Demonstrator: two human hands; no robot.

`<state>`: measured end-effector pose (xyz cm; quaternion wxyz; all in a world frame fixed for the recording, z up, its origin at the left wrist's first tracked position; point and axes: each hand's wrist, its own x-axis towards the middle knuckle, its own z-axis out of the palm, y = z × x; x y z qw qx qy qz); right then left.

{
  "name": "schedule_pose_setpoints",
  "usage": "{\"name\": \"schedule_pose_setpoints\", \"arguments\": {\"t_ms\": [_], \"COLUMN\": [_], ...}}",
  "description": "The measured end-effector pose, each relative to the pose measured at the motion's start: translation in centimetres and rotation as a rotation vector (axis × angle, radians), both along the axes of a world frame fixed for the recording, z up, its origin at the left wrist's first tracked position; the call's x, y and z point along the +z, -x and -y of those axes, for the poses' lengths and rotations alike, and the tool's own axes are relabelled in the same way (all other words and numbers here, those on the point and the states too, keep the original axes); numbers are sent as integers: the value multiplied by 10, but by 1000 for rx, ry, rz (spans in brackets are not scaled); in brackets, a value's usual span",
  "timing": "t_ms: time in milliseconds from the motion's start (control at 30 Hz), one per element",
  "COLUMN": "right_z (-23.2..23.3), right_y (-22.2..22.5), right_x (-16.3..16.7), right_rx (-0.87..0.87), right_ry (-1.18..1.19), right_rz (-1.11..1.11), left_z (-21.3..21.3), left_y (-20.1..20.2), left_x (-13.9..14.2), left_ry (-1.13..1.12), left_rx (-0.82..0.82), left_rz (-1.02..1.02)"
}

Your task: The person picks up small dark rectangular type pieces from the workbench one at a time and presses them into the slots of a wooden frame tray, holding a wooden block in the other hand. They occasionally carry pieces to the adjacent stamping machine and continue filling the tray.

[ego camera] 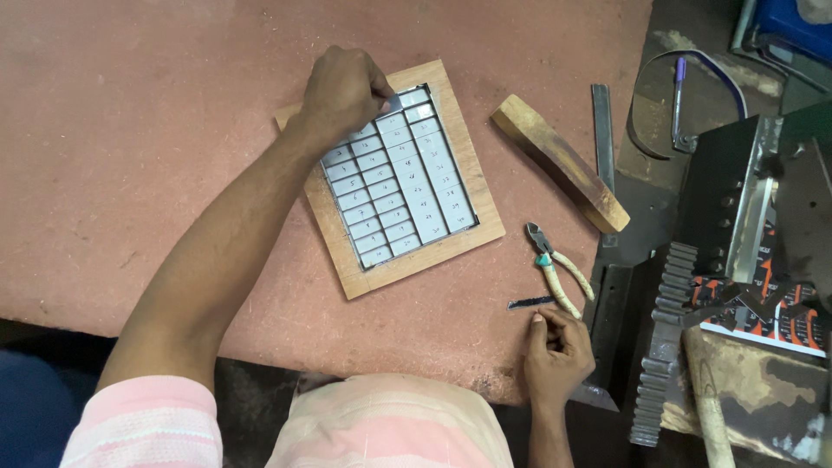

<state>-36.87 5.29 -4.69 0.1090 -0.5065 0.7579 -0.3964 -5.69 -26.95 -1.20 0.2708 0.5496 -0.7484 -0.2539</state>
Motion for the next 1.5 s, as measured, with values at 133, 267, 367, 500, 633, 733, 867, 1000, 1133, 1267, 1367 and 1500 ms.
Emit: {"name": "schedule_pose_setpoints", "arguments": {"t_ms": [133, 267, 367, 500, 633, 733, 867, 1000, 1133, 1267, 1367, 1500], "right_z": [1, 1, 1, 0, 1, 2, 2, 1, 0, 1, 1, 0], "right_y": [-1, -3, -4, -3, -2, -3, -3, -2, -1, -1, -2, -1], "right_x": [2, 1, 1, 2, 3, 2, 1, 0, 1, 2, 3, 2], "right_rx": [10, -9, -16, -21, 16, -22, -21, -16, -28, -8, -18, -35], "right_ry": [6, 4, -1, -4, 49, 1, 6, 7, 17, 41, 27, 16], "right_rz": [-25, 6, 28, 19, -4, -1, 1, 14, 15, 0, -2, -10], "left_z": [1, -1, -8, -26, -40, -40, -32, -28, -27, -30, -38, -52], "left_y": [3, 7, 9, 13, 15, 16, 16, 13, 14, 15, 15, 20], "left_x": [0, -1, -3, -6, -2, 0, -6, -14, -15, -10, -5, -4], "left_ry": [67, 94, 135, 286, 321, 299, 211, 150, 292, 285, 201, 124], "left_rx": [-10, 15, 47, 115, 138, 142, 31, 47, -2, 17, 132, 63], "left_rz": [66, 127, 99, 78, 13, -62, 1, -5, 71, 106, 5, -64]}}
